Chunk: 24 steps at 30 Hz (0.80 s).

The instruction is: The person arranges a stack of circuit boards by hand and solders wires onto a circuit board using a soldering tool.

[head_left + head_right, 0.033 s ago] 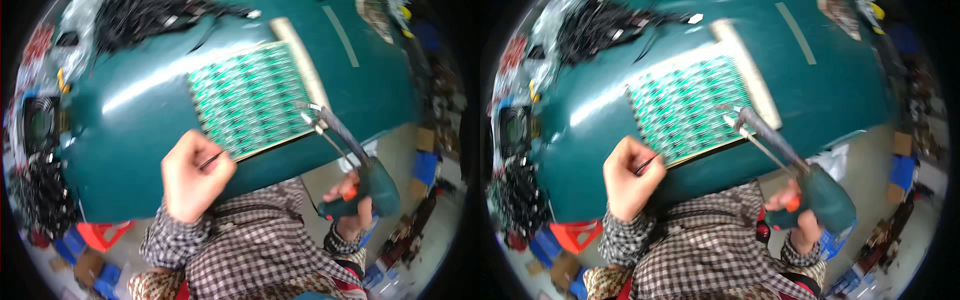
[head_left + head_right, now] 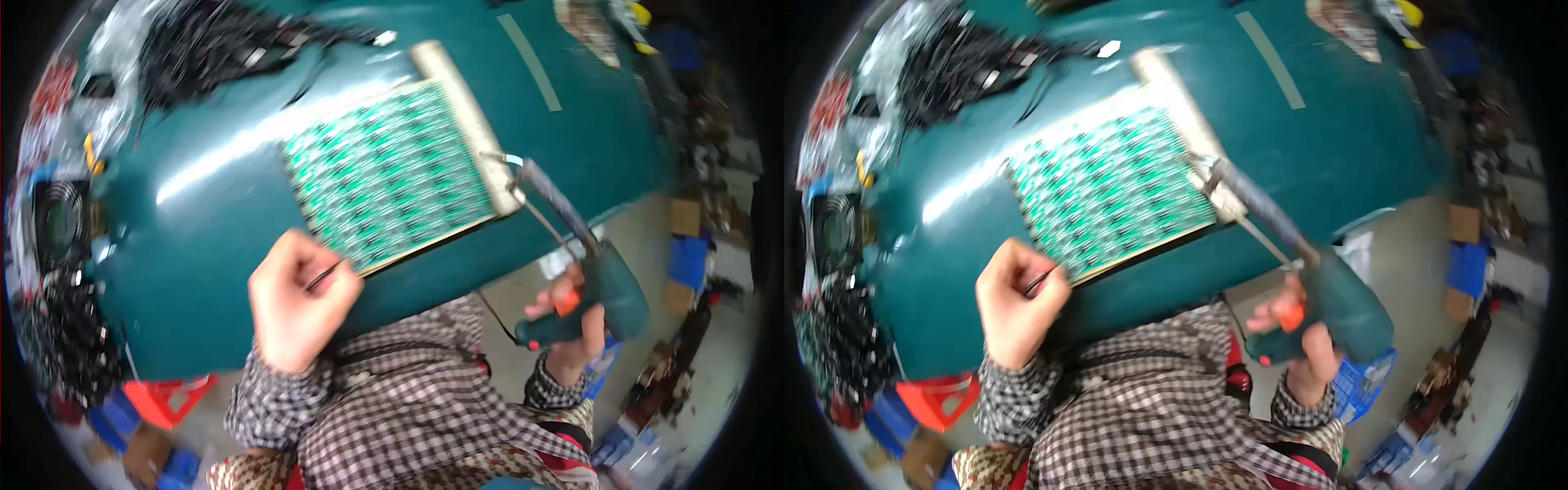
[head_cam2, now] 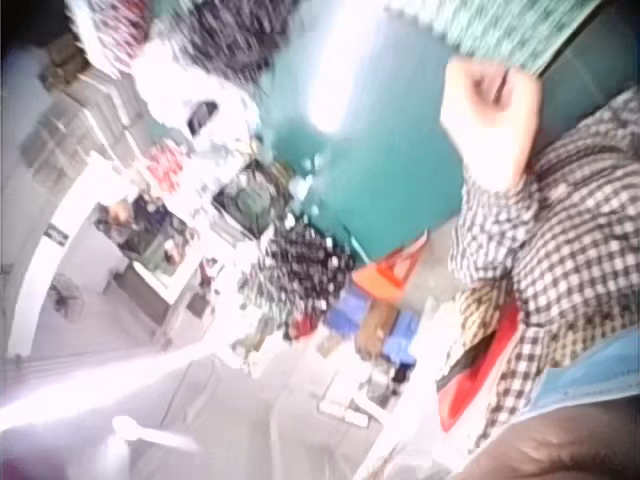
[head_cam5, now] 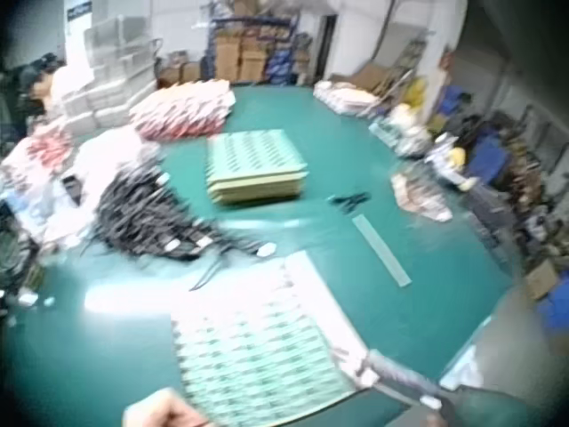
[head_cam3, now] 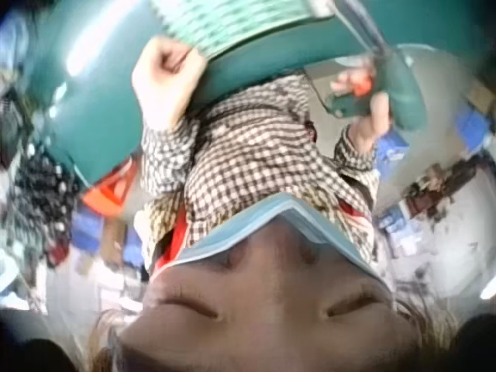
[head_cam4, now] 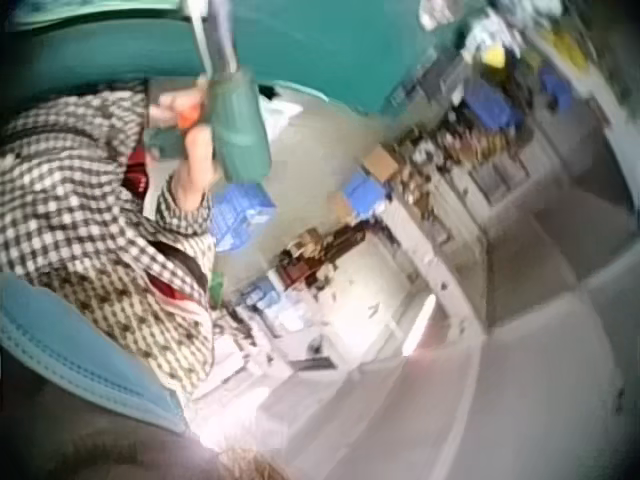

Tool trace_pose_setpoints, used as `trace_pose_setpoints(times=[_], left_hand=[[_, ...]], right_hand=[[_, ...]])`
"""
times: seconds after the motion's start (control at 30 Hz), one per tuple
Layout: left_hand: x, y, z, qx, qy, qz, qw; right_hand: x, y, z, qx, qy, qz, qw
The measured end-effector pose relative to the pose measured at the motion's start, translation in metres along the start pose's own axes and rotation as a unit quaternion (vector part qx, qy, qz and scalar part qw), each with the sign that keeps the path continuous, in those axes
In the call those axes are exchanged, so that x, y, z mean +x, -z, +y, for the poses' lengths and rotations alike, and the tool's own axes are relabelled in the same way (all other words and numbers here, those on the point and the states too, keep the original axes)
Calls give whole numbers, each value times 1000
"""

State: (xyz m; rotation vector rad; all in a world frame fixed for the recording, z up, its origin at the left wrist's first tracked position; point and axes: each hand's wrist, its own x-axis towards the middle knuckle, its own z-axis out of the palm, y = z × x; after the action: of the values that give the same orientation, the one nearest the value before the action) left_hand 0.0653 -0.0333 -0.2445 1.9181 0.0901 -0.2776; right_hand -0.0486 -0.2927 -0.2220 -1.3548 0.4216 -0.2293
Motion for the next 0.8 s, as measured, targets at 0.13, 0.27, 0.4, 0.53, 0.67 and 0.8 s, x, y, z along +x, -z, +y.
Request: trace_pose_setpoints(times=[0.13, 0.27, 0.4, 0.53, 0.67, 0.8], left_hand=[[-5, 2, 2, -6, 55, 5, 998], [-11, 9, 9, -34, 83, -5, 996], [-12, 8, 9, -34, 72, -10, 997], [-11, 10, 9, -6, 57, -5, 998], [-13, 5, 11, 4, 41, 6, 999], [-8, 0, 13, -60, 28, 5, 998]], right_hand=[[53, 31, -42, -30, 195, 92, 976], [85, 41, -96, -100, 314, 173, 928], [191, 72, -77, -205, 292, 303, 884], [226, 72, -61, -149, 276, 253, 915], [179, 51, -66, -85, 207, 228, 948], [104, 40, -55, -62, 130, 129, 981]])
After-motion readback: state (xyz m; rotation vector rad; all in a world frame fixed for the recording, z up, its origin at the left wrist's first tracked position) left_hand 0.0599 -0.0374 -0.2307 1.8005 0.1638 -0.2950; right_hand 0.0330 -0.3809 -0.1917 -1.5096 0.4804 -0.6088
